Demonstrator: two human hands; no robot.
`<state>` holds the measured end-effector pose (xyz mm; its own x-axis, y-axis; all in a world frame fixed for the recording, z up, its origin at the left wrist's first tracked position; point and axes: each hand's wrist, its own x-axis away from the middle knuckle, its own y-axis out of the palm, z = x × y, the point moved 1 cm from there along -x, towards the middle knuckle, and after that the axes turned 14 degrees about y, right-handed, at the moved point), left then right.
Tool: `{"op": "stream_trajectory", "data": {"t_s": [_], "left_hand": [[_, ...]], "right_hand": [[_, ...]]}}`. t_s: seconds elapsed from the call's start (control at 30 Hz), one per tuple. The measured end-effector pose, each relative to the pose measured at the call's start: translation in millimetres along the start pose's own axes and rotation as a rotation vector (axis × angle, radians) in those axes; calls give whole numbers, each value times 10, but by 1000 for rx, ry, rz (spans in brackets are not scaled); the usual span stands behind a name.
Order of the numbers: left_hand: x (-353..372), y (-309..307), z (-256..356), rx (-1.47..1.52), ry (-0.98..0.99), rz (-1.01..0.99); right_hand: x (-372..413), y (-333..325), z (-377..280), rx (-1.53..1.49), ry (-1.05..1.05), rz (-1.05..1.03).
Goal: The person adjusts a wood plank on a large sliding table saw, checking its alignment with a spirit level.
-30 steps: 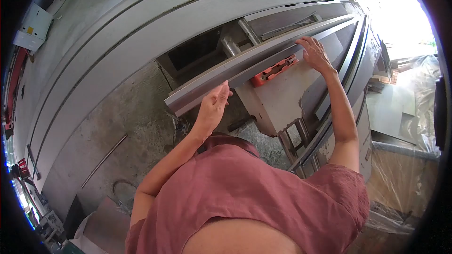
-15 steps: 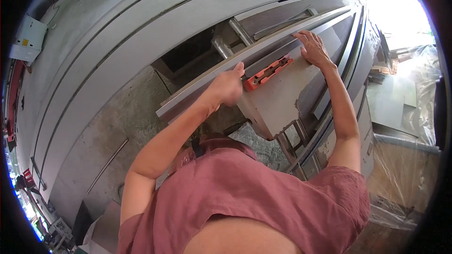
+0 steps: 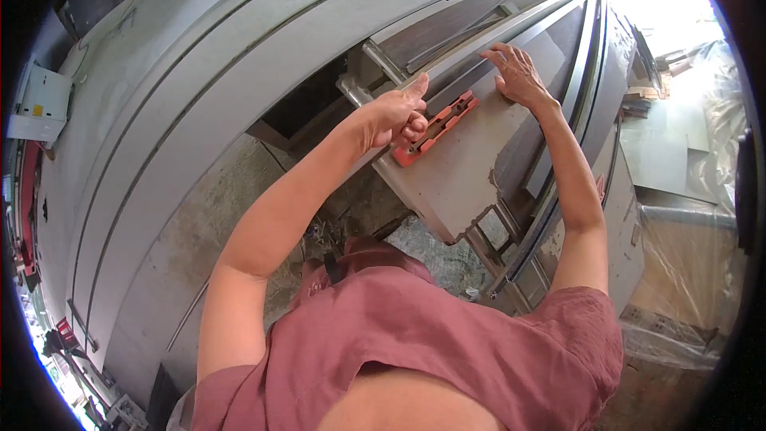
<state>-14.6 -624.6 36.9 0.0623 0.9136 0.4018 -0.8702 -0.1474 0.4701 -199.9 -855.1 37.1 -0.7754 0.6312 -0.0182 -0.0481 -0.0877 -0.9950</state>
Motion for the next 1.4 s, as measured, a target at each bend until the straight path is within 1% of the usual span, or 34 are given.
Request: {"op": "stream_trajectory", "data": {"t_s": [0.17,0.2,0.27,0.33,0.47,0.57,0.6,0.63,0.67,0.73,0.83,0.87,0.9,0.97,1.03,1.1,1.13,1.2,1.27,1.33,1.4], "left_hand": [[-311,144,92,-16,-23,-5],[-372,151,102,12,-21,-40],[-506,175,129,44,-39,-47],[-618,218,161,73,-67,-38],[-756,316,205,48,-61,-45],[-893,368,216,38,-61,-97],[-1025,369,150,149,-117,-140],[-1053,431,154,140,-117,-152],[-1087,506,155,90,-91,-118],[-1150,636,181,37,-59,-48],[-1217,652,183,8,-59,-74],[-1195,668,193,-31,-54,-87],[-1159,692,184,-48,-51,-98],[-1010,748,221,-152,48,-47],[-829,754,253,-194,84,-55],[-502,723,329,-113,166,-123],[-314,668,338,-118,164,-123],[114,547,363,-63,274,-167],[619,484,363,-18,324,-70],[996,274,275,-19,364,-15],[1304,46,138,29,391,59]], "right_hand": [[4,-59,-10,-27,-9,18],[7,-78,-19,-39,-5,5],[22,-68,-20,-51,7,-9],[27,-36,-2,-39,-52,57],[40,-43,15,-34,-37,49],[35,-29,45,-52,-60,78],[37,-29,55,-9,-77,57],[43,-23,75,35,-93,36],[47,23,130,32,-71,-7],[76,48,207,35,-51,5],[82,-42,223,67,-37,-4],[83,-53,213,84,-64,-24],[90,-74,210,100,-91,-43],[120,-179,263,125,-68,-37],[198,-316,401,89,23,62],[403,-402,624,98,50,78],[546,-438,752,106,74,85],[921,-510,957,90,54,65],[1350,-475,1121,123,85,86],[1806,-331,1200,157,128,97],[2171,-90,1216,290,151,51]]}}
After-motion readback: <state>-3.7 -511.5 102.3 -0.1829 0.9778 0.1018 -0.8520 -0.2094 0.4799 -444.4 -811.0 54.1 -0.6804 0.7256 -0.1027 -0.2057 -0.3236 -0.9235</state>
